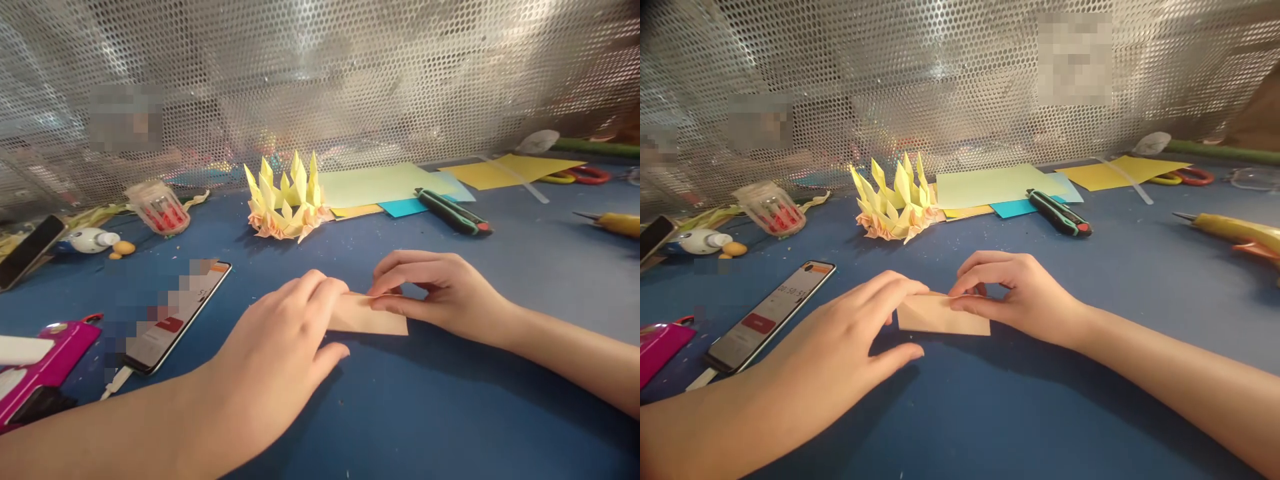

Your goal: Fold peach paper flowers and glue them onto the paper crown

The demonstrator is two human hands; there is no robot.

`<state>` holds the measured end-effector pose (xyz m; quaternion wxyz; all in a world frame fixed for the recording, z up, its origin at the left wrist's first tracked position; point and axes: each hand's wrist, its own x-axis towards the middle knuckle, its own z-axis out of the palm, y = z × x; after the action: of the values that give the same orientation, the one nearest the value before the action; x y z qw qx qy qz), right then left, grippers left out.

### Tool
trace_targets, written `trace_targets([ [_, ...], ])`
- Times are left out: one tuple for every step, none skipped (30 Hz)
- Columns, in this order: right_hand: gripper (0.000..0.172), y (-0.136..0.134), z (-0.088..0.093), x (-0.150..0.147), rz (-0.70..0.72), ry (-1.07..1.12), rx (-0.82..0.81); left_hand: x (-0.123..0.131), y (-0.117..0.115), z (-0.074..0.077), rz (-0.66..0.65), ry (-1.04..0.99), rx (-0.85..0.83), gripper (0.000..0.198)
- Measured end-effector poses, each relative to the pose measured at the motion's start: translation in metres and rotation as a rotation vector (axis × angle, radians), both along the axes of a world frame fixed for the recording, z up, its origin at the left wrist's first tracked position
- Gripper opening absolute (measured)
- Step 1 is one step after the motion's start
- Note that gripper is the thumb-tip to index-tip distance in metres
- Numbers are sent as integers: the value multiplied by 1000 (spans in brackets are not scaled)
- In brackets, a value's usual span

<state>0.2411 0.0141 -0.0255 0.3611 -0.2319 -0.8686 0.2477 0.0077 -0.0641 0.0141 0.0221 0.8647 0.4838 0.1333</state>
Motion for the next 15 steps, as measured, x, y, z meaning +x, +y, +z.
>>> trace_targets([
  [4,0,0,1,17,0,75,1,2,0,0,11,22,27],
  [3,0,1,2,40,-2,155,1,4,-1,1,15,43,20],
  [5,0,2,4,63,-13,233,1,5,-2,1,14,59,15],
  [7,-1,3,5,79,-29,315,1,5,-3,-4,8,78,13],
  [9,-2,5,6,82,-52,398,1,5,-5,-16,4,97,14],
  [11,-3,7,6,80,-86,480,1,4,-7,-38,1,115,17],
  [14,-5,9,7,80,-129,558,0,3,-10,-65,-3,133,19],
  [16,-6,11,7,81,-169,633,-1,1,-14,-90,-11,150,21],
  [18,-8,12,7,89,-212,696,-2,-1,-17,-111,-19,163,22],
  [19,-10,13,7,109,-245,749,-3,-3,-21,-129,-31,172,24],
  [20,-12,14,7,138,-264,795,-5,-5,-24,-145,-41,171,25],
  [21,-14,14,6,172,-277,835,-7,-8,-27,-162,-45,158,25],
  [23,-15,14,6,204,-287,863,-9,-10,-29,-180,-50,153,27],
  [25,-17,14,6,237,-301,879,-12,-13,-29,-194,-54,163,28],
  [28,-18,14,5,266,-319,878,-14,-15,-29,-201,-57,189,30],
])
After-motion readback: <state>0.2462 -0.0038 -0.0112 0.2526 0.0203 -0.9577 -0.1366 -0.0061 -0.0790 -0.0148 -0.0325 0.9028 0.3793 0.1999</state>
